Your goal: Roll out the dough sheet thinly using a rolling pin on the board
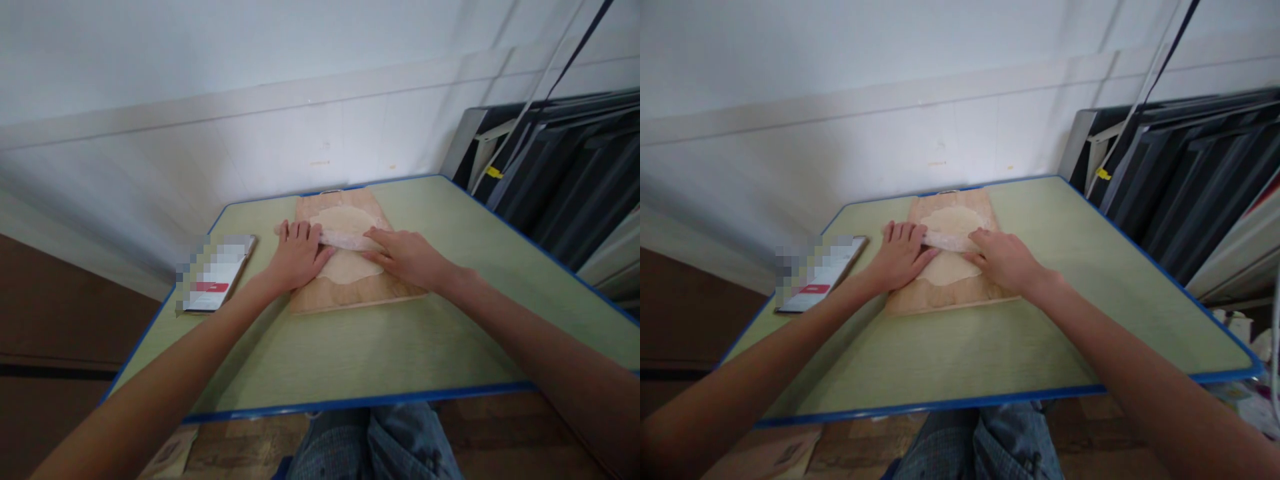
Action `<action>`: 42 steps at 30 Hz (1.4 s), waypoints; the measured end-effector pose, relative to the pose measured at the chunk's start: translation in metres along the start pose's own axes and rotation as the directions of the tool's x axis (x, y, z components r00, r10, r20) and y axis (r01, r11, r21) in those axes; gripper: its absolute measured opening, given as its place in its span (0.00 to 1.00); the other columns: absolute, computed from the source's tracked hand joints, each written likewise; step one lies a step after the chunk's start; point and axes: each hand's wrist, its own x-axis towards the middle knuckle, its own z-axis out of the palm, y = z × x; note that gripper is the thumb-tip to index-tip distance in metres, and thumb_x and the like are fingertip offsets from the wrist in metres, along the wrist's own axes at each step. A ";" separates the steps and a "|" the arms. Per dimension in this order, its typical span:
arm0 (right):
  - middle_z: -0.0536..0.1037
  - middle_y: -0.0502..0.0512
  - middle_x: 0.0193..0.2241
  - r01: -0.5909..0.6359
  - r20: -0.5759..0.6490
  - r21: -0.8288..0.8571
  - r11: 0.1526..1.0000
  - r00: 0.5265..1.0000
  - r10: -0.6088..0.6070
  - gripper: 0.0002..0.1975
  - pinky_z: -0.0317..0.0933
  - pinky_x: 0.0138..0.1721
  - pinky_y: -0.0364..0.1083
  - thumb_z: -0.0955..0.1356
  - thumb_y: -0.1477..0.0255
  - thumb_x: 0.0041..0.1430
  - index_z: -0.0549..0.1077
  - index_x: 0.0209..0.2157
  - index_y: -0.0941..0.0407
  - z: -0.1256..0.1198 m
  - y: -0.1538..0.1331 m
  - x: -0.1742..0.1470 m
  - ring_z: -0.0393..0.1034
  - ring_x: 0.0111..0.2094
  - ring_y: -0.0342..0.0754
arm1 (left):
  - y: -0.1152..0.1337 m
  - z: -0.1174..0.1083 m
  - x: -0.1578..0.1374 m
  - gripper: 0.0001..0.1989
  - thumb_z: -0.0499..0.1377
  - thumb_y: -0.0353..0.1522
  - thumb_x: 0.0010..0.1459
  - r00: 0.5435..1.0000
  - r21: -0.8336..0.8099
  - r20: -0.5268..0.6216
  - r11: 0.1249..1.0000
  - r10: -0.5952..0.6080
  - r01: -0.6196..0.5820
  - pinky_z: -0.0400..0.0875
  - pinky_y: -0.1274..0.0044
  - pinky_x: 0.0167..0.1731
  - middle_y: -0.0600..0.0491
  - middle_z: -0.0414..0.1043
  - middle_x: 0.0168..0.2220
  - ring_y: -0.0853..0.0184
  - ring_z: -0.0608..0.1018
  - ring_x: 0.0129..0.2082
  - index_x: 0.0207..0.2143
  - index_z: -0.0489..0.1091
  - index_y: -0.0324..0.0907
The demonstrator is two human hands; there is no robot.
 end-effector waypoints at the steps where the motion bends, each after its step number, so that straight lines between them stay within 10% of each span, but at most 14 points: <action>1: 0.74 0.62 0.53 0.004 0.003 0.004 1.000 1.000 -0.004 0.18 0.64 0.45 0.53 0.60 0.65 0.66 0.68 0.52 0.59 -0.001 -0.003 -0.005 0.72 0.50 0.59 | 0.002 -0.002 -0.005 0.27 0.46 0.44 0.65 1.000 -0.007 0.000 1.000 -0.001 0.001 0.52 0.54 0.58 0.36 0.65 0.52 0.48 0.67 0.54 0.55 0.60 0.31; 12: 0.74 0.70 0.52 0.138 -0.206 0.023 0.990 0.970 -0.131 0.18 0.68 0.50 0.56 0.64 0.69 0.63 0.70 0.51 0.65 0.012 -0.028 -0.073 0.69 0.53 0.58 | 0.033 -0.031 -0.072 0.23 0.44 0.41 0.65 0.999 -0.104 -0.031 0.994 0.016 -0.019 0.53 0.49 0.56 0.37 0.64 0.48 0.49 0.65 0.51 0.52 0.61 0.32; 22: 0.78 0.70 0.45 0.213 -0.310 -0.190 0.958 0.913 -0.264 0.17 0.73 0.40 0.51 0.60 0.70 0.66 0.73 0.46 0.65 0.011 -0.031 -0.084 0.76 0.44 0.56 | 0.029 -0.046 -0.072 0.17 0.49 0.38 0.63 0.997 -0.189 0.043 0.980 0.066 -0.056 0.60 0.55 0.54 0.42 0.67 0.46 0.52 0.68 0.48 0.48 0.64 0.37; 32: 0.71 0.69 0.55 0.193 -0.285 -0.269 0.944 0.920 -0.269 0.21 0.59 0.57 0.61 0.54 0.72 0.67 0.65 0.56 0.63 0.012 0.005 -0.094 0.66 0.56 0.57 | 0.036 -0.064 -0.104 0.25 0.47 0.40 0.64 0.996 -0.145 0.047 0.987 0.078 -0.071 0.60 0.51 0.57 0.38 0.62 0.60 0.48 0.65 0.60 0.60 0.56 0.36; 42: 0.62 0.64 0.62 0.224 -0.055 -0.132 0.966 0.971 -0.233 0.28 0.50 0.60 0.64 0.51 0.59 0.69 0.65 0.59 0.58 0.007 -0.007 0.008 0.54 0.63 0.60 | 0.043 -0.050 -0.052 0.26 0.49 0.44 0.64 0.993 -0.103 0.041 0.989 0.107 -0.103 0.64 0.58 0.55 0.37 0.68 0.55 0.49 0.69 0.56 0.55 0.64 0.32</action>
